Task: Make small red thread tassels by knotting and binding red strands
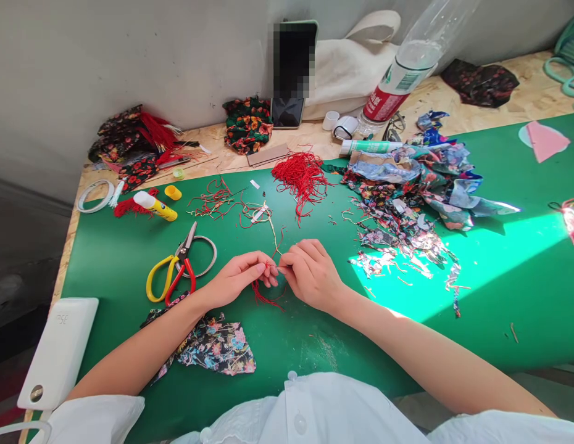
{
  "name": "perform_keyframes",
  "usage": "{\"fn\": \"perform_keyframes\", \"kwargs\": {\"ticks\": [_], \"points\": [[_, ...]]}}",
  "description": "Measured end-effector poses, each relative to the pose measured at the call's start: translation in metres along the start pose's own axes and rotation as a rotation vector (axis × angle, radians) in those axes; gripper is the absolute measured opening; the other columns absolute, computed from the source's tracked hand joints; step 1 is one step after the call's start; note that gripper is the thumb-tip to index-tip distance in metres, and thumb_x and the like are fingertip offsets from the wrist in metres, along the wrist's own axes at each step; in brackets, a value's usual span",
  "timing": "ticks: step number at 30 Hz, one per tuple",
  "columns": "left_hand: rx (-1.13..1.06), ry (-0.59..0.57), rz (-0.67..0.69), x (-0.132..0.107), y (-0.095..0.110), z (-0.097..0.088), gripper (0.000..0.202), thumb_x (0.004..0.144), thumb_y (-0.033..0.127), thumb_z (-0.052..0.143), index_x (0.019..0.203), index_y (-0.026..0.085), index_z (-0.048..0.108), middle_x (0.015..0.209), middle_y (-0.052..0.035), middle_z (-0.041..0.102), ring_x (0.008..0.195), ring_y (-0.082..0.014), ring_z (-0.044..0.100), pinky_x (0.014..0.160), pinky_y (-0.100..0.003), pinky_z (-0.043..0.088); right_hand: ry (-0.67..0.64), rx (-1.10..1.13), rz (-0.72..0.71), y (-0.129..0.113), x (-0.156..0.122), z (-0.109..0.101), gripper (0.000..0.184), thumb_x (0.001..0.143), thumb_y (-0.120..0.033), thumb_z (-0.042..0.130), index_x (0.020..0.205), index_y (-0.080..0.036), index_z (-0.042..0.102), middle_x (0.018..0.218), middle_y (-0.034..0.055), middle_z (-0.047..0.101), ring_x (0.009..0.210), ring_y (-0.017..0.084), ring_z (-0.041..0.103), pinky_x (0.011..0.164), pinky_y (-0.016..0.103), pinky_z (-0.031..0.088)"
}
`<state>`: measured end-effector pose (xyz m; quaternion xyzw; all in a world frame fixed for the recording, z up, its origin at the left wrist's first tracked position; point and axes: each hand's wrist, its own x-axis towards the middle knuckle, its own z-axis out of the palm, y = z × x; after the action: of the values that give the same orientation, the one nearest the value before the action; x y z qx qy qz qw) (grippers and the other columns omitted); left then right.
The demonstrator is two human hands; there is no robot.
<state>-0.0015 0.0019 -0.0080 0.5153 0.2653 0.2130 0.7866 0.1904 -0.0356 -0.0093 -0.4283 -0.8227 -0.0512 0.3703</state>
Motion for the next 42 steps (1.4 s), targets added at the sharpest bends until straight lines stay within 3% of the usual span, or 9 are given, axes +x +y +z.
{"fn": "perform_keyframes", "kwargs": {"ticks": [6,10,16,19,24,34,42], "points": [[-0.066,0.069,-0.022,0.0014,-0.0014,0.0012,0.022,0.092,0.034,0.051,0.086,0.014,0.058,0.090,-0.0056,0.061,0.078,-0.0118,0.062,0.075,-0.026,0.049,0.037,0.049,0.111,0.0013,0.0003,-0.0022,0.014,0.091,-0.011,0.045,0.082,-0.021,0.039,0.066,-0.0007,0.049,0.064,0.015,0.038,0.064,0.028,0.034],[-0.046,0.116,-0.020,0.0009,0.0021,0.0043,0.022,0.091,0.034,0.051,0.083,0.014,0.055,0.108,-0.0060,0.055,0.077,-0.0104,0.064,0.072,-0.026,0.051,0.044,0.070,0.140,0.0023,-0.0003,-0.0020,0.015,0.090,-0.009,0.044,0.083,-0.021,0.038,0.068,-0.0004,0.051,0.064,0.015,0.040,0.063,0.028,0.034],[-0.022,0.080,0.029,-0.0013,0.0036,0.0036,0.021,0.093,0.031,0.048,0.082,0.014,0.055,0.118,-0.0053,0.046,0.075,-0.0085,0.065,0.074,-0.027,0.053,0.000,0.080,0.111,0.0029,-0.0009,0.0005,0.013,0.091,-0.010,0.044,0.083,-0.020,0.041,0.068,-0.0003,0.052,0.065,0.014,0.041,0.063,0.028,0.034],[-0.040,0.058,0.023,-0.0012,0.0019,0.0028,0.021,0.093,0.031,0.048,0.084,0.014,0.055,0.109,-0.0053,0.052,0.073,-0.0087,0.064,0.072,-0.026,0.052,-0.058,0.076,0.026,0.0024,-0.0016,0.0028,0.012,0.093,-0.012,0.045,0.083,-0.020,0.043,0.068,0.0002,0.053,0.065,0.014,0.040,0.062,0.028,0.034],[-0.028,0.027,-0.037,-0.0003,0.0003,0.0023,0.022,0.093,0.033,0.048,0.085,0.014,0.056,0.076,-0.0013,0.058,0.069,-0.0092,0.061,0.069,-0.024,0.049,-0.106,0.070,-0.036,0.0015,-0.0036,0.0058,0.014,0.094,-0.015,0.045,0.080,-0.018,0.046,0.067,0.0003,0.053,0.066,0.014,0.040,0.064,0.029,0.033],[-0.027,0.061,-0.055,-0.0005,-0.0012,0.0006,0.025,0.091,0.037,0.051,0.083,0.014,0.056,0.074,-0.0006,0.057,0.065,-0.0083,0.055,0.064,-0.023,0.045,-0.189,0.069,0.000,0.0021,-0.0024,0.0000,0.015,0.093,-0.024,0.046,0.083,-0.016,0.053,0.071,0.0034,0.055,0.069,0.016,0.041,0.065,0.030,0.032],[-0.021,0.057,-0.081,-0.0004,0.0009,0.0011,0.026,0.091,0.038,0.052,0.082,0.014,0.054,0.071,0.0001,0.057,0.062,-0.0080,0.055,0.062,-0.022,0.043,-0.178,0.046,-0.049,0.0020,-0.0008,-0.0007,0.015,0.091,-0.017,0.048,0.079,-0.016,0.056,0.067,0.0023,0.053,0.070,0.016,0.039,0.066,0.029,0.031]]}}
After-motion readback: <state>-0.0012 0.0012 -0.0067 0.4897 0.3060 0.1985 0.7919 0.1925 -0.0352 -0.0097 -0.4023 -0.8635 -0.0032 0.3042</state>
